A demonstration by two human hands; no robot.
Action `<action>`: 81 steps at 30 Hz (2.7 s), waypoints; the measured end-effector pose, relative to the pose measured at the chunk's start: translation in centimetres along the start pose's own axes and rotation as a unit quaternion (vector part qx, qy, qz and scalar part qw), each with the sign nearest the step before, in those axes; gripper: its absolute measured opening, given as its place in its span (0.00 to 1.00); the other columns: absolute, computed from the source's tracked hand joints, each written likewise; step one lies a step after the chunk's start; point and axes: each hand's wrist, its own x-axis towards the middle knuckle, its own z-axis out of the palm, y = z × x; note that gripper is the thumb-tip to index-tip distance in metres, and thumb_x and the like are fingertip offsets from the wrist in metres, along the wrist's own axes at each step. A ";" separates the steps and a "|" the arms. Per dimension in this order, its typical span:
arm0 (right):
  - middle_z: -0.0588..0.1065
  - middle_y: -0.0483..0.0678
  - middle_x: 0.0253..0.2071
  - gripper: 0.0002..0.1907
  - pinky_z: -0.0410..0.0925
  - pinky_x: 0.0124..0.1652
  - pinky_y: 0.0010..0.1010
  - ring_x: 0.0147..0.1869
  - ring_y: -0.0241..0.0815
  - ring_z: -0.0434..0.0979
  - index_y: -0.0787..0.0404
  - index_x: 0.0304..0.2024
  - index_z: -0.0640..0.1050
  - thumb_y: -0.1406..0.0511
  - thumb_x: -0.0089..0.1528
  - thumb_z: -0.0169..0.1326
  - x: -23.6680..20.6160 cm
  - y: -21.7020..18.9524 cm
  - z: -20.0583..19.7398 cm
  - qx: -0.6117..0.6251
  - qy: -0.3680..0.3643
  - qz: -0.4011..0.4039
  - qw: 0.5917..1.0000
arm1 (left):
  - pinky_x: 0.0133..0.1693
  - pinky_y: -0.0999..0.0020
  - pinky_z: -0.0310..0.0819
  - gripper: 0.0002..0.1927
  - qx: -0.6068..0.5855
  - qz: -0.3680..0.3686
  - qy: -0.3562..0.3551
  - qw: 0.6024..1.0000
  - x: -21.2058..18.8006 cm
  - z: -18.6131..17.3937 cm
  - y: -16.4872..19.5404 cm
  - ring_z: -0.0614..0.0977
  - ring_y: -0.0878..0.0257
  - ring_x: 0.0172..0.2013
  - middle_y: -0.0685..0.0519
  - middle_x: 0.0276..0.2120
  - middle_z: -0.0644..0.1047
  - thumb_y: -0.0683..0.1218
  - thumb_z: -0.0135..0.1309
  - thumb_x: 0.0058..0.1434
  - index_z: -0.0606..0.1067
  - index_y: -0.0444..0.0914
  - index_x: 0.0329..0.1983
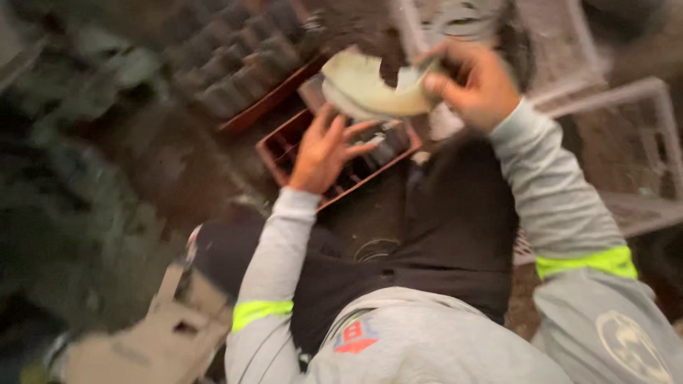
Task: The person sits on the ground and repeatedly picks up flat metal pieces from a white crate, then places them into a red crate with compartments. The person handles the pieces one at a time, transferring them between the two containers.
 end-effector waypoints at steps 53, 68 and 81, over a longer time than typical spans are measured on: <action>0.69 0.42 0.40 0.11 0.66 0.44 0.23 0.46 0.29 0.68 0.63 0.48 0.69 0.63 0.75 0.55 0.0 3.2 19.0 0.153 -0.075 -0.059 0.984 | 0.66 0.49 0.75 0.29 -0.094 0.098 -0.101 0.986 -3.1 -5.9 4.1 0.76 0.46 0.62 0.40 0.63 0.73 0.54 0.41 0.81 0.60 0.35 0.79; 0.69 0.43 0.39 0.07 0.66 0.40 0.23 0.40 0.32 0.68 0.63 0.50 0.69 0.65 0.76 0.48 1.1 1.7 16.5 0.039 0.084 -0.072 0.993 | 0.37 0.56 0.86 0.11 0.074 0.165 0.235 0.955 -1.5 -7.4 0.7 0.84 0.59 0.36 0.48 0.39 0.80 0.42 0.57 0.69 0.72 0.34 0.51; 0.74 0.60 0.60 0.26 0.71 0.61 0.34 0.62 0.54 0.79 0.63 0.72 0.66 0.75 0.70 0.48 0.2 -1.0 19.7 -0.116 0.054 -0.243 0.962 | 0.48 0.50 0.84 0.20 -0.044 0.094 0.187 0.977 -1.9 -6.2 0.9 0.82 0.52 0.53 0.46 0.53 0.78 0.49 0.44 0.77 0.67 0.41 0.70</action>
